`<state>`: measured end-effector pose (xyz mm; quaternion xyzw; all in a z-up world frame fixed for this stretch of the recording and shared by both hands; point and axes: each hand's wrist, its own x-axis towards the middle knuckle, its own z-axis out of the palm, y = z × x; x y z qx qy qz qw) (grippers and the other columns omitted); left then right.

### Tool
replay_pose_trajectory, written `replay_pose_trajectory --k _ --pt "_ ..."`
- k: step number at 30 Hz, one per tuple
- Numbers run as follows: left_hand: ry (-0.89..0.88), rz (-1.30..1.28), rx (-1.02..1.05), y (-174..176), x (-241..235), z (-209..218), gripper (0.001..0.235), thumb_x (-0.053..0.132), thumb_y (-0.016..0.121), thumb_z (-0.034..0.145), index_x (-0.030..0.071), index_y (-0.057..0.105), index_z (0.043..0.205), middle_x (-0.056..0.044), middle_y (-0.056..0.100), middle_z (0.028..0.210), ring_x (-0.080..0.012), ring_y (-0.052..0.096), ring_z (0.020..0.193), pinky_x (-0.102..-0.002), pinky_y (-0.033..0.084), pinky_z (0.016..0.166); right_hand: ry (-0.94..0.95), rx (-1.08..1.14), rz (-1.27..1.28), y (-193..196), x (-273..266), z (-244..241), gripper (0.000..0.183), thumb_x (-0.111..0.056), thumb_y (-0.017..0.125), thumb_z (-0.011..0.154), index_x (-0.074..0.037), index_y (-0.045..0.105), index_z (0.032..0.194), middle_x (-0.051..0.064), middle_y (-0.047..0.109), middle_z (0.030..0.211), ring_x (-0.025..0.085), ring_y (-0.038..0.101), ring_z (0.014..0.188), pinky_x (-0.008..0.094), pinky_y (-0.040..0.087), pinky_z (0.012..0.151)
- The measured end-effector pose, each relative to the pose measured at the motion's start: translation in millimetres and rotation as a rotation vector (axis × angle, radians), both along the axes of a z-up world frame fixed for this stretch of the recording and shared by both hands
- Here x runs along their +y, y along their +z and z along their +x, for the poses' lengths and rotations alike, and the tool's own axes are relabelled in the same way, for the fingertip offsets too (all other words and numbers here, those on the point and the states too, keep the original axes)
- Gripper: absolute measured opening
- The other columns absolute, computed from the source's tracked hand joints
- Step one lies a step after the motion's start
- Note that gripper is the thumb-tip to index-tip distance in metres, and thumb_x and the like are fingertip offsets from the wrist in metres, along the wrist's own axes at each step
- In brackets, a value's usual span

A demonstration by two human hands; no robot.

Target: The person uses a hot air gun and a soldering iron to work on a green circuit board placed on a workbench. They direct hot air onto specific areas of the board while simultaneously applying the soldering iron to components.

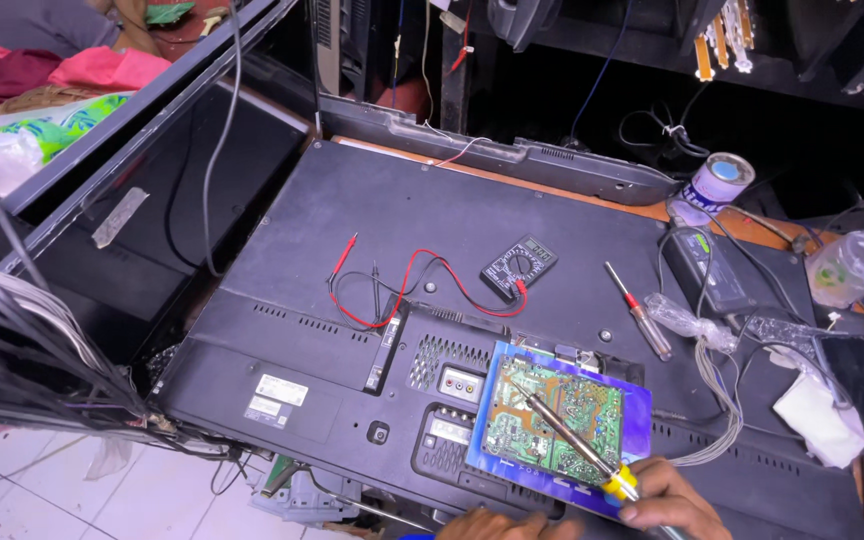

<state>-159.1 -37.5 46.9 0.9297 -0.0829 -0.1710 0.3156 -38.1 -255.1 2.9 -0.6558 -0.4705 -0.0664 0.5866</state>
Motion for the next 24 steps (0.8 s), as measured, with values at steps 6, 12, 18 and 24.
replay_pose_trajectory --k 6,12,18,24 --pt "-0.017 -0.113 0.546 -2.4 -13.9 31.3 0.06 0.063 0.025 0.103 0.029 0.039 0.149 -0.026 0.054 0.136 -0.0551 0.052 0.119 -0.065 0.041 0.097 -0.014 -0.065 0.009 12.4 23.3 -22.0 0.026 -0.035 0.06 0.099 -0.018 0.076 0.089 0.003 0.068 0.081 0.019 0.071 0.077 0.03 0.058 0.076" --pt "-0.29 -0.101 0.448 -84.7 -32.6 40.2 0.048 0.037 0.03 0.107 0.011 0.041 0.146 -0.024 0.054 0.138 -0.0483 0.056 0.123 -0.059 0.045 0.098 0.037 -0.035 -0.062 32.8 40.5 -37.3 0.032 -0.035 0.055 0.102 -0.014 0.077 0.093 0.003 0.066 0.08 0.019 0.067 0.074 0.029 0.055 0.074" --pt "-0.455 -0.168 -0.016 -93.0 -23.9 34.2 0.026 0.026 0.047 0.101 0.004 0.055 0.09 -0.019 0.063 0.1 -0.0463 0.067 0.085 -0.064 0.051 0.059 0.274 -0.156 -0.136 44.9 24.4 -6.9 0.032 -0.036 0.052 0.109 -0.01 0.07 0.114 0.01 0.066 0.097 0.03 0.068 0.092 0.042 0.057 0.085" --pt "-0.32 -0.489 0.208 -15.5 5.7 38.7 0.067 0.05 0.053 0.087 0.016 0.036 0.142 -0.02 0.064 0.107 -0.04 0.066 0.078 -0.051 0.05 0.067 -0.111 -0.092 -0.114 -20.4 -88.7 37.0 0.047 -0.058 0.055 0.098 -0.017 0.079 0.102 0.009 0.069 0.112 0.029 0.069 0.111 0.038 0.058 0.101"
